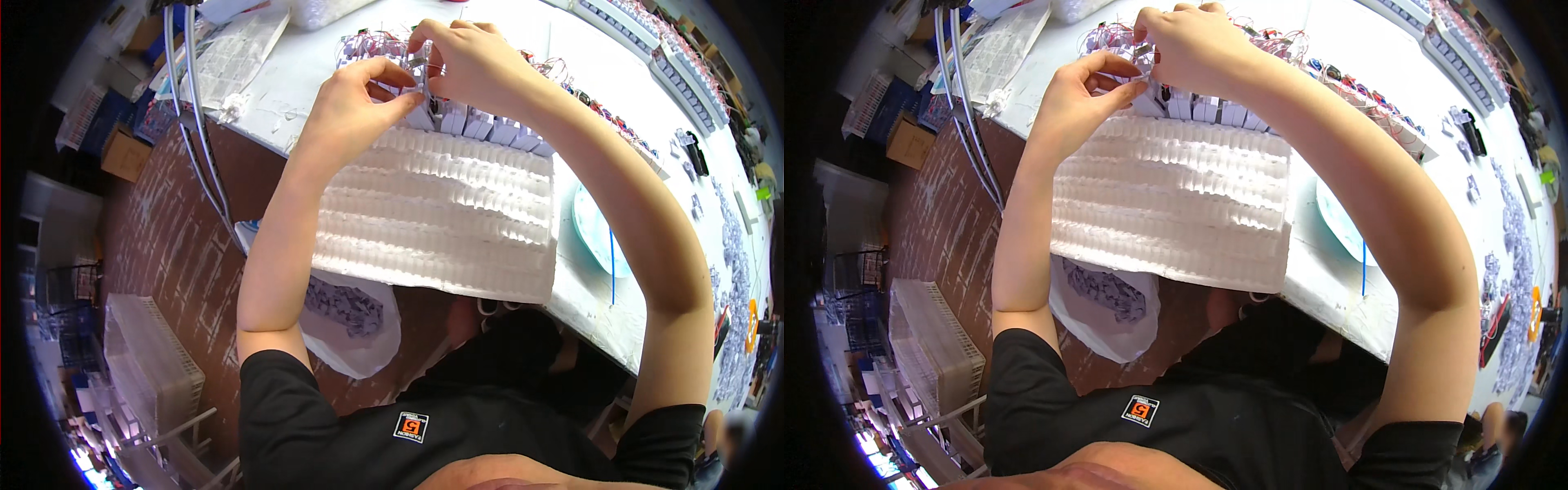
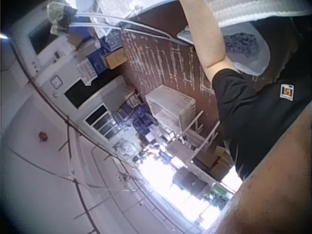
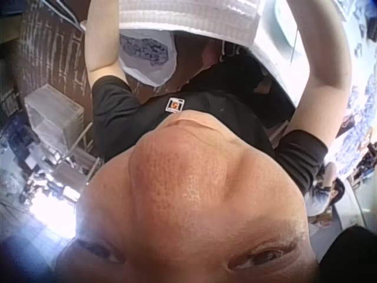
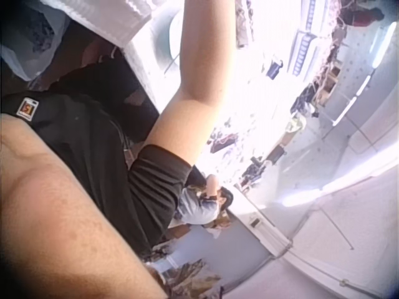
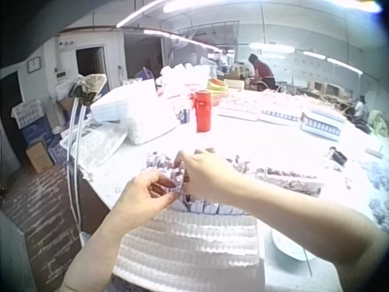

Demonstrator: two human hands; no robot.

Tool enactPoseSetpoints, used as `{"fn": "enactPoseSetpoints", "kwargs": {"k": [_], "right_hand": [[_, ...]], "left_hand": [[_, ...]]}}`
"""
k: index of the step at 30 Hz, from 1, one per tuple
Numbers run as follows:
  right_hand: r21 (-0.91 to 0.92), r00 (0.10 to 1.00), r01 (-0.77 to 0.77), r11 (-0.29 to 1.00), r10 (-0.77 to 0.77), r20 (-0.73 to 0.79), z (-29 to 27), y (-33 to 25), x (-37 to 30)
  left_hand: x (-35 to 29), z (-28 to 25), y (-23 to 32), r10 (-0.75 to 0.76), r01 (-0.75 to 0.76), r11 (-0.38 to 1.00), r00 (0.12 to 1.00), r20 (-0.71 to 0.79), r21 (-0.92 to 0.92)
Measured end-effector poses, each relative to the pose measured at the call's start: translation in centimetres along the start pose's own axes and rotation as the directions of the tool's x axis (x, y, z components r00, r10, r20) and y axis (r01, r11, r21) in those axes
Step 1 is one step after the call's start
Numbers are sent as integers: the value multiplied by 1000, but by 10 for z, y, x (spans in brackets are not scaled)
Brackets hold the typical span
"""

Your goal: Assembling and inspecting electronic components at a workbench.

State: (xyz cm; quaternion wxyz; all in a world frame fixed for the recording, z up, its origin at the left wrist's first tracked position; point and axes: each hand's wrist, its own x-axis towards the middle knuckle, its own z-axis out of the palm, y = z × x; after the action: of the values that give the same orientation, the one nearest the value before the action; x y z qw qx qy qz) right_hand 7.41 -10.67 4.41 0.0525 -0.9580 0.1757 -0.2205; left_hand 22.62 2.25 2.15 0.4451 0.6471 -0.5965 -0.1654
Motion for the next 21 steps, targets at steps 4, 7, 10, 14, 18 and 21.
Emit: {"fn": "enactPoseSetpoints", "kwargs": {"k": [4, 7, 10, 14, 18, 21], "right_hand": [[-127, 993, 79, 989, -89, -76, 3, 4, -3], [-86, 995, 59, 994, -66, -81, 2, 4, -4], [-33, 998, 23, 999, -25, -58, -1, 8, -5], [-21, 994, 25, 999, -27, -110, 1, 11, -6], [-35, 996, -3, 999, 0, -94, 6, 6, -4], [-137, 992, 14, 990, -31, -125, 8, 2, -3]], "left_hand": [[-4, -1, 5, -17, 17, 1000, 997, 78, 5], [-5, 0, 6, 33, -35, 999, 994, 102, 18], [-6, 3, 9, 72, -72, 997, 991, 115, -3], [-5, 3, 12, 147, -153, 988, 981, 129, 36], [-5, 2, 17, 169, -184, 979, 973, 154, 88], [-6, 4, 14, 205, -213, 976, 971, 120, 54]]}}
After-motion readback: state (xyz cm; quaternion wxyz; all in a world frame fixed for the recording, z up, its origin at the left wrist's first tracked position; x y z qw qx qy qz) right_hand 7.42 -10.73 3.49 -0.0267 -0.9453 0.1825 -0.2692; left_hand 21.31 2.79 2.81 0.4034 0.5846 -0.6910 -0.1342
